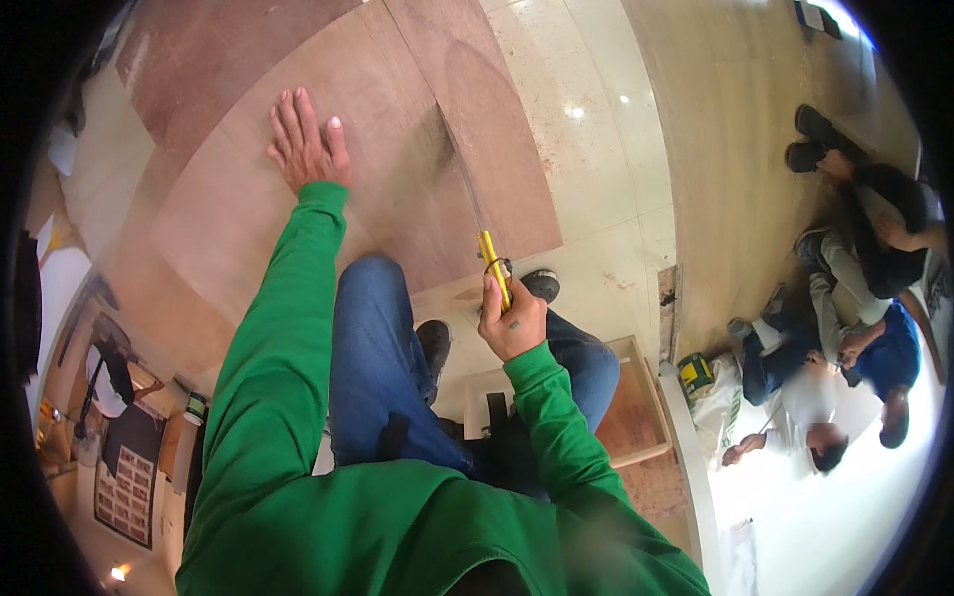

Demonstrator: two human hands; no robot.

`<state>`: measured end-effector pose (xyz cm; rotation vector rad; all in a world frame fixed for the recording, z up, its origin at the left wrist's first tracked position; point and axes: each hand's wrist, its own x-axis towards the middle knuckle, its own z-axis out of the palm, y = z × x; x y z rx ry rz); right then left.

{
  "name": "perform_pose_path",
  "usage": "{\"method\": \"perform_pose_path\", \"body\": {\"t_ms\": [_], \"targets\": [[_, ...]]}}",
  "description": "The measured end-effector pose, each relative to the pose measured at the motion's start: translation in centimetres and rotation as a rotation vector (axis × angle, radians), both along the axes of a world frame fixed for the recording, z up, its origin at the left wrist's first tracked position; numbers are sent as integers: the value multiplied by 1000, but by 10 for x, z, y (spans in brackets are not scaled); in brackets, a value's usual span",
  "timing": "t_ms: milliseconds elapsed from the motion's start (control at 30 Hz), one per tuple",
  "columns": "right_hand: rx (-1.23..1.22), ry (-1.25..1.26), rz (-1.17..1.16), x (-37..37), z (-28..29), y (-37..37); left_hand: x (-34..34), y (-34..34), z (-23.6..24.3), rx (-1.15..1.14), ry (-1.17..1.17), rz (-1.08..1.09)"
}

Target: The person uses a utility knife to cut a large sheet of laminate flooring on the floor. They score the material along a straight line, reposition the sheet, and continue cutting to separate a section.

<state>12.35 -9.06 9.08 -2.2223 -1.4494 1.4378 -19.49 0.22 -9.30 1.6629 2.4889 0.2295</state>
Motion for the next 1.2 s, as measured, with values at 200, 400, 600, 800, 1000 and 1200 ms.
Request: {"method": "perform_pose_path", "body": {"t_ms": [200, 400, 600, 800, 1000, 1200], "targets": [[-20, -47, 46, 4, 13, 26, -7, 21, 19, 37, 21, 5], [-119, -41, 43, 14, 12, 31, -6, 10, 3, -17, 47, 2], [-131, -21, 47, 11, -2, 6, -9, 13, 2, 46, 23, -23], [-167, 65, -56, 6, -10, 5, 39, 40, 1, -111, 37, 297], [-132, -100, 86, -15, 43, 40, 41, 31, 3, -21, -18, 285], [-160, -215, 188, -20, 115, 47, 42, 42, 16, -10, -13, 275]]}}
